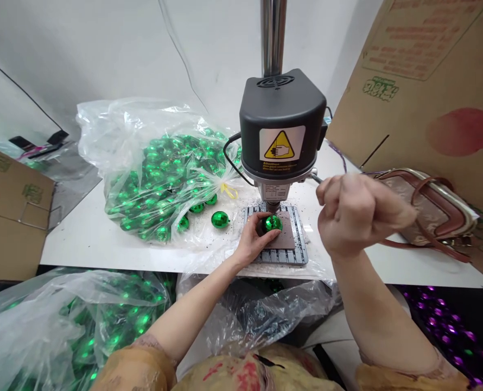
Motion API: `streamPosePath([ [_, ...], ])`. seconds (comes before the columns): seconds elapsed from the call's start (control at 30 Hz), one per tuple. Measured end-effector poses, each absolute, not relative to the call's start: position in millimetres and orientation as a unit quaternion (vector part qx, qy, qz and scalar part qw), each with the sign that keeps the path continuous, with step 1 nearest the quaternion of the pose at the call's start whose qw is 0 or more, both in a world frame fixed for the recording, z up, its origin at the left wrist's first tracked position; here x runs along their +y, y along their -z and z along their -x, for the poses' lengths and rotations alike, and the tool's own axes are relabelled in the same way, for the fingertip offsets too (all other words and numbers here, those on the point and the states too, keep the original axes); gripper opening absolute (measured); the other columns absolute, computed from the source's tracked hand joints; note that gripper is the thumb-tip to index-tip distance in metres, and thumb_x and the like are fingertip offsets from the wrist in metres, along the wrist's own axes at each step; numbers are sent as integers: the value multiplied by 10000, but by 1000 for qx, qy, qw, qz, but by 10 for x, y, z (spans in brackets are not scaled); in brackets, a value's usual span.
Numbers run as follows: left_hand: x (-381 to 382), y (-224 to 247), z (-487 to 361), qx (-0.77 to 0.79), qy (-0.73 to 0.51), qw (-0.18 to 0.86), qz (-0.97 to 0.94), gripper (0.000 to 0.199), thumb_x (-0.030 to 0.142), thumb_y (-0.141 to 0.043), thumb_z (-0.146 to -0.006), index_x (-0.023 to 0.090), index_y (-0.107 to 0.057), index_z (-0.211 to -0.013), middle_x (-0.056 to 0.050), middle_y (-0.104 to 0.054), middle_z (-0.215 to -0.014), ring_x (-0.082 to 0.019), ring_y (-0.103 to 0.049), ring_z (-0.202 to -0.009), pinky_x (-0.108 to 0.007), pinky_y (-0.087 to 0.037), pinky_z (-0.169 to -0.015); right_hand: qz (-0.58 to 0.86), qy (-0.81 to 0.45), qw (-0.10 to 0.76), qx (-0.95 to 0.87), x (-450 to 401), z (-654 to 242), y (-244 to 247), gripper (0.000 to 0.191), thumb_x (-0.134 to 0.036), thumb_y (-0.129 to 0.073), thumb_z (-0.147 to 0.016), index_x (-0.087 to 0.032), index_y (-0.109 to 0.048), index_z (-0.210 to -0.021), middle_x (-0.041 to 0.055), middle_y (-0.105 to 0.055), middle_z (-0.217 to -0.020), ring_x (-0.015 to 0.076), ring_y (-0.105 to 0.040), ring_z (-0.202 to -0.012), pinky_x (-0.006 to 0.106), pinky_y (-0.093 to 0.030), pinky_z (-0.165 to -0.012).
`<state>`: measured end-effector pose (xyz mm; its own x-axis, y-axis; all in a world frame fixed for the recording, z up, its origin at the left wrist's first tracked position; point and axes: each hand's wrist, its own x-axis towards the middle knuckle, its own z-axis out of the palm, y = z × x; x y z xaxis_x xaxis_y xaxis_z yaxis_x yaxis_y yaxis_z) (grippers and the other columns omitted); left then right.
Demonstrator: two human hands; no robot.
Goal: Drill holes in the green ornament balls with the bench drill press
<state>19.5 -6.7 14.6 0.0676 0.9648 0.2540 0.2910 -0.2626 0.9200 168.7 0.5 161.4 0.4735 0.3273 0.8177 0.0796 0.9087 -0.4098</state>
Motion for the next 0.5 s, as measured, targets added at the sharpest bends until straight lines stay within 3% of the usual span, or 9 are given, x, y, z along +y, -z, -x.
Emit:
streamPosePath([
  [0.17,-373,-349,-197,564,-442,218,-662,344,371,-774,-769,208,-569,-992,-37,-638,-978,-210,-603,-950,-339,-473,-845,236,-142,825,-493,50,-1665,-1986,459,-236,-599,-859,-213,-305,-507,-71,-298,-422,55,-307,-381,289,-237,-404],
  [0.3,-853,-403,-49,557,-295,190,-753,341,413,-765,-768,212,-565,-957,-3,-621,-872,-170,-609,-781,-282,-477,-696,233,-131,826,-496,71,-1672,-1983,457,-269,-594,-871,-212,-320,-509,-64,-321,-427,67,-318,-388,297,-246,-416],
  [0.37,-1084,-331,27,516,-186,173,-818,351,450,-736,-806,213,-593,-1022,-33,-642,-940,-182,-637,-788,-283,-493,-678,238,-126,825,-497,66,-1665,-1967,465,-282,-585,-878,-209,-312,-509,-62,-315,-431,64,-312,-392,293,-248,-419],
  [0.5,-1362,-106,95,451,-1,124,-884,495,441,-698,-865,264,-560,-1307,-168,-568,-1339,-270,-677,-964,-378,-546,-794,242,-119,831,-487,64,-1645,-1974,463,-259,-573,-881,-210,-307,-505,-59,-322,-436,66,-320,-397,290,-255,-431],
])
